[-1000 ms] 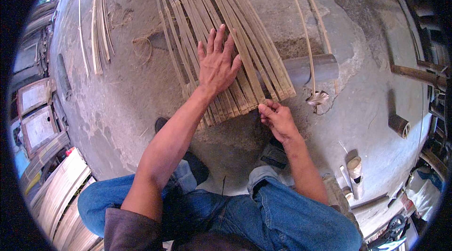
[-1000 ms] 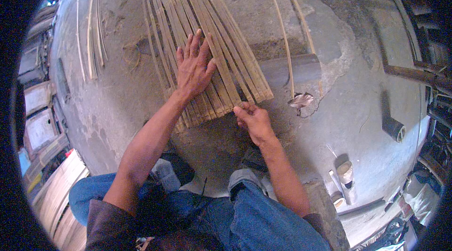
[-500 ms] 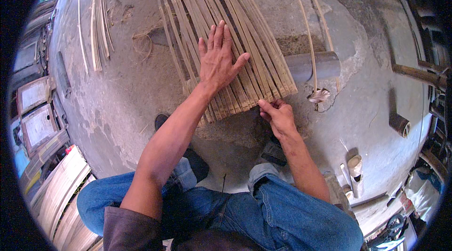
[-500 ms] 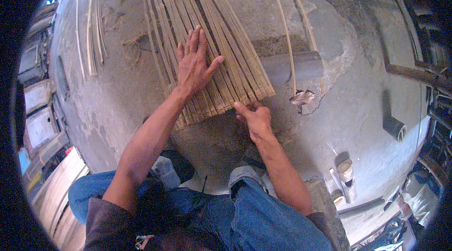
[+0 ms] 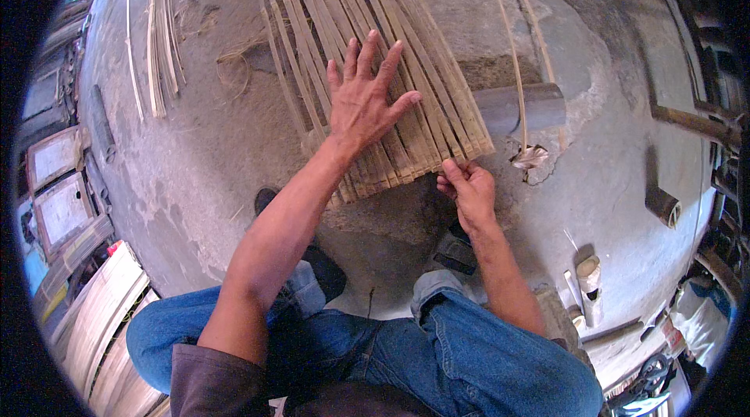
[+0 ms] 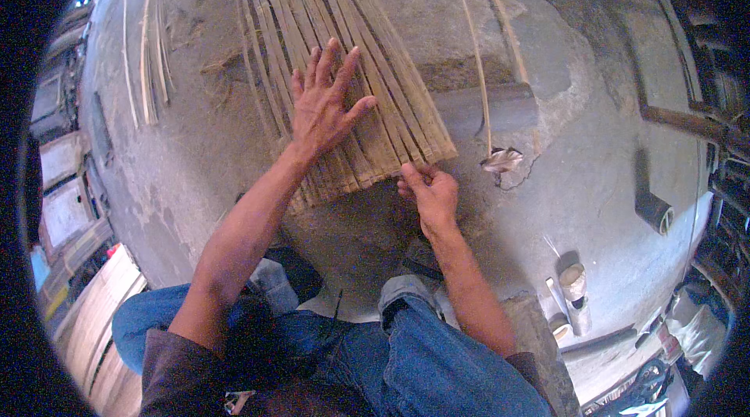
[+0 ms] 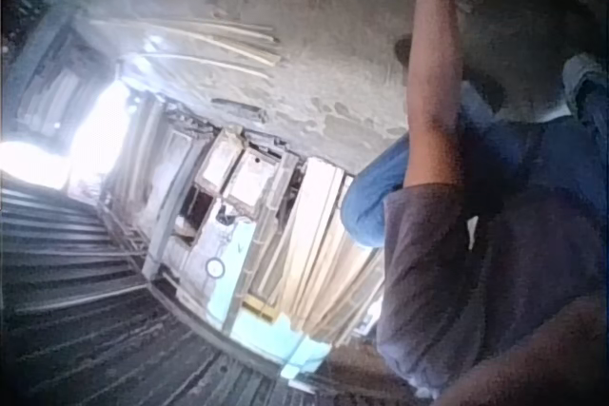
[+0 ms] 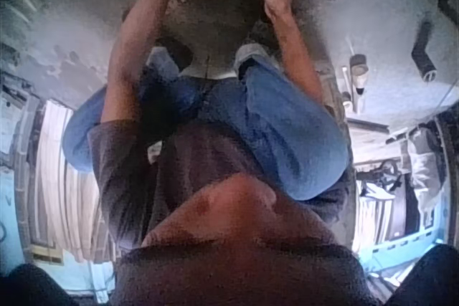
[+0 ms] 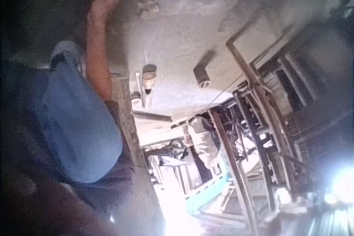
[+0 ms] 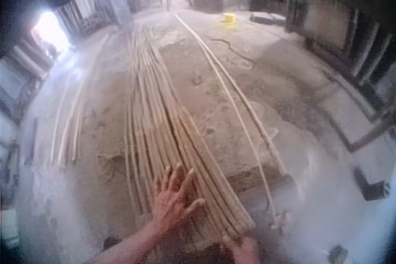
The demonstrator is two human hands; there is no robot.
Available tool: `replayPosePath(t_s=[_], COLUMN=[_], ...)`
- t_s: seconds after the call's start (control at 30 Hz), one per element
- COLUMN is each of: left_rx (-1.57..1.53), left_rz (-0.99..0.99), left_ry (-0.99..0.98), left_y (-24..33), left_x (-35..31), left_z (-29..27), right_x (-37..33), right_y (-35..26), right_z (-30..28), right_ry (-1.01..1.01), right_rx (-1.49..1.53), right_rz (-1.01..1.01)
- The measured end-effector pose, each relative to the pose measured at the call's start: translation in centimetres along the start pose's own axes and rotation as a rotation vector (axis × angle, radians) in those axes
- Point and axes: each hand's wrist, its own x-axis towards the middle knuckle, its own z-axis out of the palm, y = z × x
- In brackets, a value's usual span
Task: The person sits on the floor and arranges thin wooden strips into a neat pile. They repeatedly pick up individual strips and place them onto the stack, aligning them carefully.
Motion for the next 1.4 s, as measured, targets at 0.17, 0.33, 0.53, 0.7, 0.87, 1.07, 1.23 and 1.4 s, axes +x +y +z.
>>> replayPosePath(t_s=[0.17,0.33,0.53,0.7,0.87,1.07,1.23,1.4], left_rx=[0.027,0.041,0.04,0.038,0.028,0.001,-0.007,0.101], left_rz=[-0.015,0.001,-0.004,0.006,-0.018,-0.072,-0.089,0.191], left_ry=[-0.005,0.0,-0.015,-0.009,-0.057,-0.035,0.031,-0.01], left_y=[-0.7,0.1,0.0,-0.3,-0.2,1.3,2.0,2.2], left_x=[-0.4,0.0,0.0,-0.2,0.0,0.1,-0.1,0.5], left_z=[-0.3,0.0,0.1,-0.2,-0.3,0.2,0.5,-0.1], right_x=[0.0,1.3,2.4,0.9,-1.4,0.6,1.5,1.3], right_y=[-2.6,-4.3,-4.6,-7.2,-6.6,-3.0,-2.9,-4.5], right_z=[-2.1,-7.6,-8.7,-6.7,-4.7,-4.5,-5.1,-4.4], right_ry=[0.305,0.165,0.166,0.182,-0.034,0.116,0.137,0.111], right_rx=[0.523,0.389,0.23,-0.467,-0.431,-0.078,0.026,0.143], right_rz=[-0.071,-0.207,-0.224,-0.541,-0.614,-0.307,-0.288,-0.229])
